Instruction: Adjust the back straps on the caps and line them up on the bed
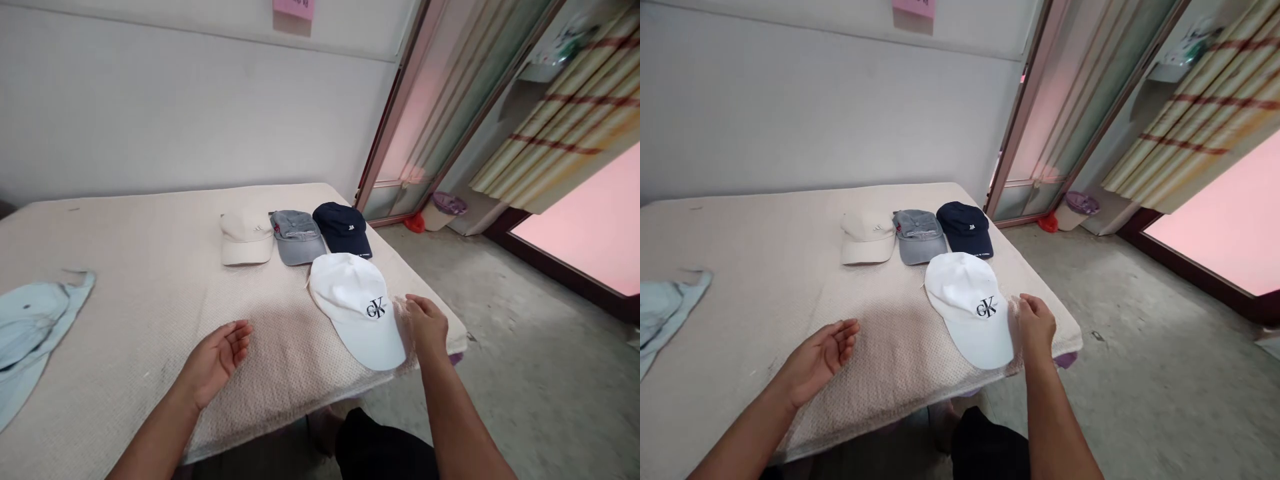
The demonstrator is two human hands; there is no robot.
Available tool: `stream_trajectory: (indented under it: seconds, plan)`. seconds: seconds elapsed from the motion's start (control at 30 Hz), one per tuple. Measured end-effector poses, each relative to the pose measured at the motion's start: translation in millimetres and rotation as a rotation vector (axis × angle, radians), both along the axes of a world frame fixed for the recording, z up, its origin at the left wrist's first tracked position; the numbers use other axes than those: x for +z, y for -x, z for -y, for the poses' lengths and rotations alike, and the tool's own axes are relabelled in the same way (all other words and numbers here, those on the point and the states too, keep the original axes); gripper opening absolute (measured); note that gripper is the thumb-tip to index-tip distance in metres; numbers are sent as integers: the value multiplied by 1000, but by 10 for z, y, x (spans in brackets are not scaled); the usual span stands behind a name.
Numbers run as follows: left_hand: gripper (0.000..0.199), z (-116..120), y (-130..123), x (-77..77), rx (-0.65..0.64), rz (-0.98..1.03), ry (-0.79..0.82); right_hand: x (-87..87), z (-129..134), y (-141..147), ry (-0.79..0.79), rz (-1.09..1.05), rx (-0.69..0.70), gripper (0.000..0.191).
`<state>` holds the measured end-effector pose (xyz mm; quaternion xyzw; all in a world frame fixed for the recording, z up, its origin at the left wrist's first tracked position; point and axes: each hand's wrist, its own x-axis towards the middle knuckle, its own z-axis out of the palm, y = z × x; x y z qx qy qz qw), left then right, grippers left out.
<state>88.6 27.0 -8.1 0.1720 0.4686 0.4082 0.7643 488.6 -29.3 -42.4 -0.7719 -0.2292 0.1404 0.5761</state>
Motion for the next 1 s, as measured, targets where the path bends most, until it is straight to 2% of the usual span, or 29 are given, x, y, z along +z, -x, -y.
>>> stream_trajectory:
  seconds: [0.07,0.17,0.27,0.37,0.5,0.6,0.8,1.0]
  plan:
    - [15,3,25,4,33,0,16,54,-41,88,-19,112,-58,31]
    - [14,4,107,8,131,20,44,230,-130,450,-88,347,2,24]
    - [14,-5,263,12,274,67,56,409,-227,1030,-165,440,208,20]
    - [18,-8,501,13,405,95,43,492,-309,1679,-191,461,495,16]
    - [21,32,919,23,583,131,23,447,-387,2466,-207,476,899,15]
    - [20,90,1282,23,703,163,5,377,-428,2948,-190,431,1112,15]
    - [22,333,2003,-15,873,218,-13,259,-480,3659,-137,378,1317,17]
    - [18,716,2481,-50,1010,239,-15,108,-466,4078,-123,423,1442,18]
